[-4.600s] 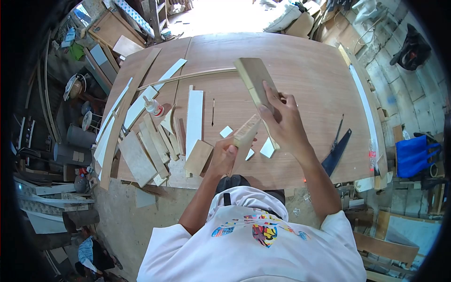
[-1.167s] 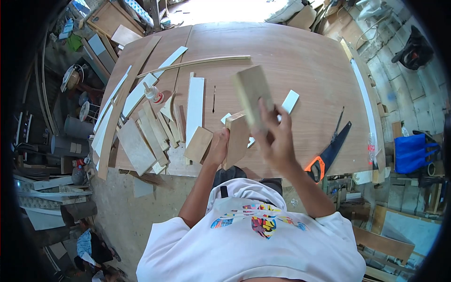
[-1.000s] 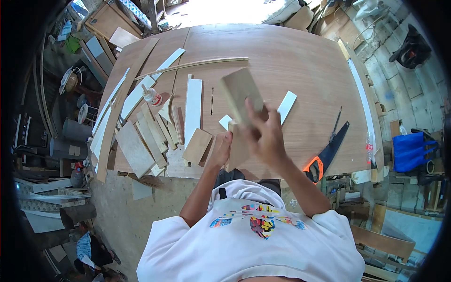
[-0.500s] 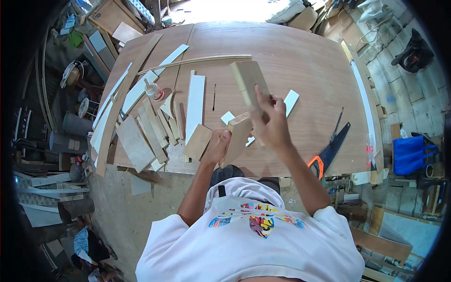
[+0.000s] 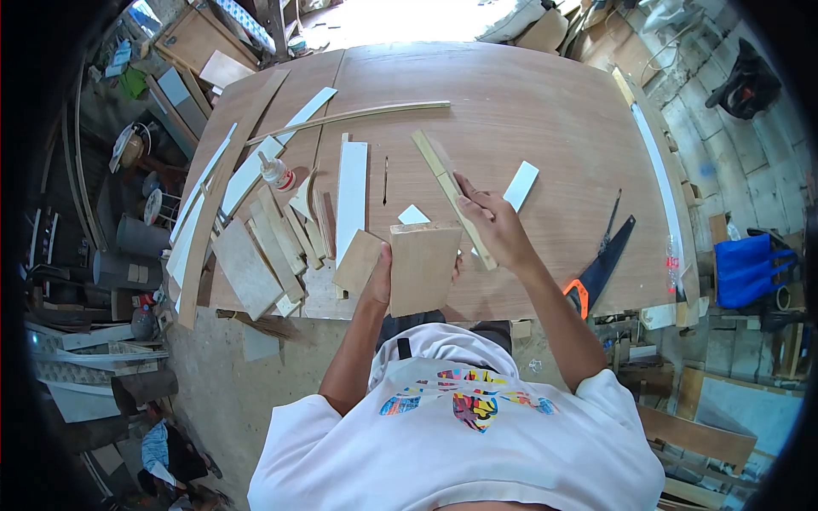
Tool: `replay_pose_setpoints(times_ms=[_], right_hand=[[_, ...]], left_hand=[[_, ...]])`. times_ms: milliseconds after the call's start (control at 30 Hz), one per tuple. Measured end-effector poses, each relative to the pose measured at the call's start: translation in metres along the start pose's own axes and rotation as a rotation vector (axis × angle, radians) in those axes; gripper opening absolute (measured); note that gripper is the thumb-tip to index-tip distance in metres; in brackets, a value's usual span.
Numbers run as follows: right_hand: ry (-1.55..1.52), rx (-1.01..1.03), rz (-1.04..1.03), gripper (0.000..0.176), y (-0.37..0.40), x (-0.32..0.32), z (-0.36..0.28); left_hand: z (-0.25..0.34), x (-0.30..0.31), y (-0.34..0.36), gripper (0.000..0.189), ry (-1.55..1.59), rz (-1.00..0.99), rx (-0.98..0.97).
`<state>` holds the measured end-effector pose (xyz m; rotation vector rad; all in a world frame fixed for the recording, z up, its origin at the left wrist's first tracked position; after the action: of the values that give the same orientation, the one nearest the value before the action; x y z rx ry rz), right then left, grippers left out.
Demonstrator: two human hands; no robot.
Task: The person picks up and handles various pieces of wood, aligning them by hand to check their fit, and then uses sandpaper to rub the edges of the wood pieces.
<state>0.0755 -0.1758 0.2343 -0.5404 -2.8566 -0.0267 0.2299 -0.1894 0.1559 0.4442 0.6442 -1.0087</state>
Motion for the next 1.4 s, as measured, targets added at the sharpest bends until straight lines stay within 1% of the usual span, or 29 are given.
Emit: replay_pose_setpoints(times_ms=[33,100,167,200,233,300,333,400,433,467,533,600,667,700,767,800,833,900,933,1000,1033,1100,1133,1200,1233,1300,1333,1367,1400], right_hand=[[-0.003,0.001,0.005,0.052,0.003,0.003,0.004],[-0.041,0.061,0.031,0.051,0.011,0.007,0.003],[-0.064,0.103,0.056,0.052,0.038,0.010,-0.016],[-0.085,0.145,0.088,0.052,0.046,0.013,-0.025],[-0.085,0.143,0.089,0.052,0.045,0.013,-0.026],[-0.023,0.152,0.073,0.053,0.043,0.008,-0.026],[-0.024,0.145,0.084,0.053,0.036,0.008,-0.024],[-0.142,0.078,0.060,0.052,0.004,0.007,-0.012],[-0.202,0.049,0.042,0.051,-0.005,0.005,-0.011],[-0.125,0.055,0.036,0.051,-0.006,0.006,-0.014],[-0.169,0.104,0.066,0.051,0.001,0.011,-0.026],[-0.210,0.147,0.086,0.051,0.016,0.013,-0.034],[-0.079,0.150,0.043,0.050,0.027,0.010,-0.037],[-0.077,0.146,0.044,0.050,0.025,0.010,-0.036],[-0.114,0.090,0.072,0.051,0.007,0.013,-0.031],[-0.196,0.068,0.045,0.053,-0.005,0.011,-0.033],[-0.197,0.069,0.048,0.053,-0.013,0.011,-0.034],[-0.332,-0.012,0.025,0.054,-0.023,0.007,-0.029],[-0.333,-0.007,0.023,0.054,-0.022,0.008,-0.029],[-0.364,0.052,0.036,0.054,-0.012,0.014,-0.032],[-0.360,0.054,0.028,0.054,-0.006,0.013,-0.034],[-0.178,0.144,0.037,0.054,0.012,0.014,-0.046],[-0.171,0.130,0.053,0.054,0.015,0.010,-0.048],[-0.143,0.102,0.081,0.054,0.006,0.011,-0.051],[-0.119,0.075,0.106,0.054,-0.003,0.015,-0.050],[-0.129,0.096,0.099,0.054,-0.026,0.016,-0.041],[-0.234,0.097,0.128,0.054,-0.034,0.019,-0.038],[-0.339,0.099,0.156,0.054,-0.038,0.020,-0.037],[-0.412,-0.024,0.171,0.054,-0.038,0.022,-0.024]], left_hand=[[-0.001,-0.002,-0.001,0.115,-0.003,-0.003,0.003],[0.005,-0.008,-0.005,0.113,0.155,-0.042,-0.029],[0.008,0.001,-0.008,0.113,0.172,-0.036,-0.042],[0.009,0.005,-0.010,0.113,0.188,-0.036,-0.052],[0.009,0.001,-0.010,0.113,0.190,-0.035,-0.051],[0.002,-0.015,-0.007,0.114,0.325,-0.096,0.037],[-0.001,-0.016,-0.007,0.114,0.326,-0.100,0.050],[-0.008,-0.018,-0.008,0.117,0.217,-0.119,0.102],[-0.007,-0.019,-0.009,0.117,0.213,-0.122,0.103],[-0.005,-0.015,-0.010,0.117,0.190,-0.085,0.095],[0.001,-0.009,-0.012,0.118,0.167,-0.045,0.078],[0.009,-0.009,-0.015,0.117,0.321,-0.112,0.036],[0.011,-0.013,-0.016,0.118,0.297,-0.094,0.046],[0.007,-0.015,-0.015,0.118,0.273,-0.078,0.067],[-0.002,-0.021,-0.016,0.119,0.262,-0.119,0.092],[-0.006,-0.025,-0.015,0.120,0.248,-0.155,0.112],[-0.006,-0.026,-0.015,0.120,0.247,-0.157,0.114],[-0.006,-0.027,-0.015,0.122,0.247,-0.161,0.134],[-0.005,-0.024,-0.016,0.122,0.244,-0.161,0.131],[-0.001,-0.023,-0.018,0.122,0.415,-0.233,0.111],[0.001,-0.023,-0.018,0.122,0.416,-0.232,0.102],[-0.005,-0.017,-0.017,0.122,0.376,-0.113,0.152],[-0.008,-0.017,-0.016,0.122,0.382,-0.110,0.154],[-0.011,-0.024,-0.017,0.120,0.436,-0.207,0.175],[-0.013,-0.026,-0.018,0.120,0.435,-0.211,0.183],[-0.018,-0.030,-0.016,0.120,0.417,-0.224,0.195],[-0.017,-0.032,-0.016,0.120,0.412,-0.223,0.197],[-0.013,-0.037,-0.017,0.118,0.481,-0.252,0.183],[-0.008,-0.040,-0.017,0.115,0.550,-0.280,0.166]])
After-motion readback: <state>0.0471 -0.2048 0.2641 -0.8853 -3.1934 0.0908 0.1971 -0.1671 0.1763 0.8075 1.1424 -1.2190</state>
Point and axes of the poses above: each hand's wrist, its own y-axis away from the middle knuckle, its own x-axis out of the back of the hand, z = x × y, the point moved 8 cm from there along -y, towards the middle knuckle, and after that the axes turned 5 degrees about z, right-handed, at the moved point
